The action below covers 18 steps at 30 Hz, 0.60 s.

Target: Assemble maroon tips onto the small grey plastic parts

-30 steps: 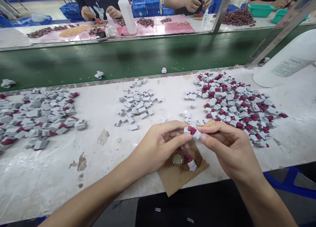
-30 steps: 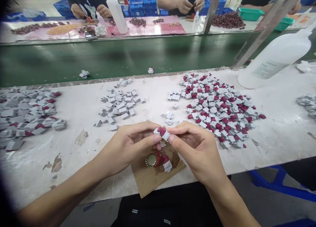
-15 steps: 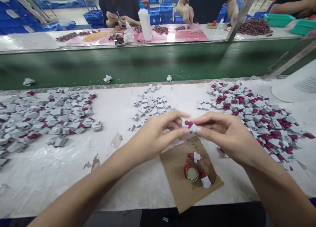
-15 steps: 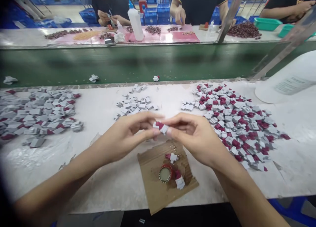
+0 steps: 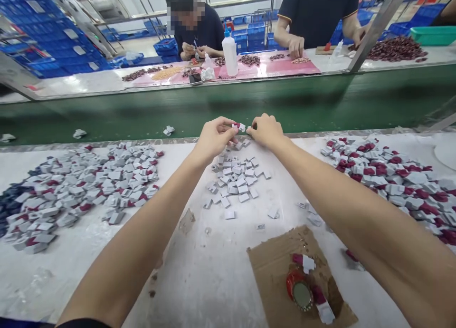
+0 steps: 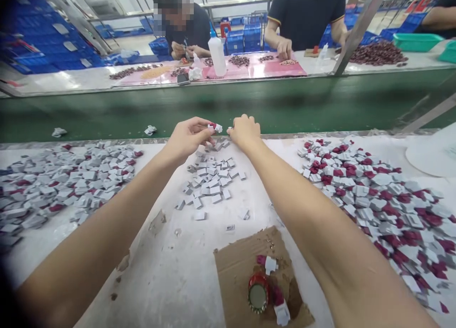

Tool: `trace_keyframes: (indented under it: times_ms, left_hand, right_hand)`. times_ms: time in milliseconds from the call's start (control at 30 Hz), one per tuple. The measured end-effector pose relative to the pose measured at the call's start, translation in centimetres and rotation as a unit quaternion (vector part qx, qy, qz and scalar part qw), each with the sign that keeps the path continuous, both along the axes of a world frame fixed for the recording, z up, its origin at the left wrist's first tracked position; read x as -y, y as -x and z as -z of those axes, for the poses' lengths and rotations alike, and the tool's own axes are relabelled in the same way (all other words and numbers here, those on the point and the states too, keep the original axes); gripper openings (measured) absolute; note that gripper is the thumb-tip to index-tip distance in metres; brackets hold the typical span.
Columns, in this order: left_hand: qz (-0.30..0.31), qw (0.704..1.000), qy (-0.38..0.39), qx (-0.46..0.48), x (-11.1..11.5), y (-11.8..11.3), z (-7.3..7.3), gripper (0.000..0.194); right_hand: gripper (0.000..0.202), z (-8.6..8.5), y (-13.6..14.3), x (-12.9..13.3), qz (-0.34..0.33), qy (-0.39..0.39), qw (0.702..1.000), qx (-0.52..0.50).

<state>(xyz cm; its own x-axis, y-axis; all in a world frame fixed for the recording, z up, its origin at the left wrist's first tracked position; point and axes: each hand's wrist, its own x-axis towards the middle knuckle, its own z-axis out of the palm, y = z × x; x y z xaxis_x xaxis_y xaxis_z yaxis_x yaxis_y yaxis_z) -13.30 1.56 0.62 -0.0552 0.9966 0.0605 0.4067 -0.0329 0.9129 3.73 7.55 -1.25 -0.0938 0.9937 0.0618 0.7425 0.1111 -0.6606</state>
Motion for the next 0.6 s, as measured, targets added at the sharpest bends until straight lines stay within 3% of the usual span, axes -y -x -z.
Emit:
trace_keyframes:
  times_ms: [133, 333, 467, 600]
  left_hand:
    - [-0.004, 0.999, 0.008, -0.038, -2.8, -0.2, 0.3, 0.009]
    - [0.011, 0.995, 0.027, -0.096, -6.1, -2.4, 0.8, 0.004]
    - [0.024, 0.985, 0.09, -0.142, -7.4, -4.8, 1.0, 0.011]
    - [0.012, 0.974, 0.125, -0.189, -7.5, -5.8, 0.6, 0.024]
  right_hand:
    - [0.032, 1.0, -0.4, -1.0, -0.017, -0.012, 1.0, -0.012]
    - [0.015, -0.4, -5.7, 0.3, 0.034, -0.042, 0.991, -0.122]
    - [0.013, -1.8, -10.1, 4.3, 0.044, -0.015, 0.982, -0.181]
    - [0.049, -3.4, -14.3, 10.9, 0.069, -0.019, 0.978, -0.197]
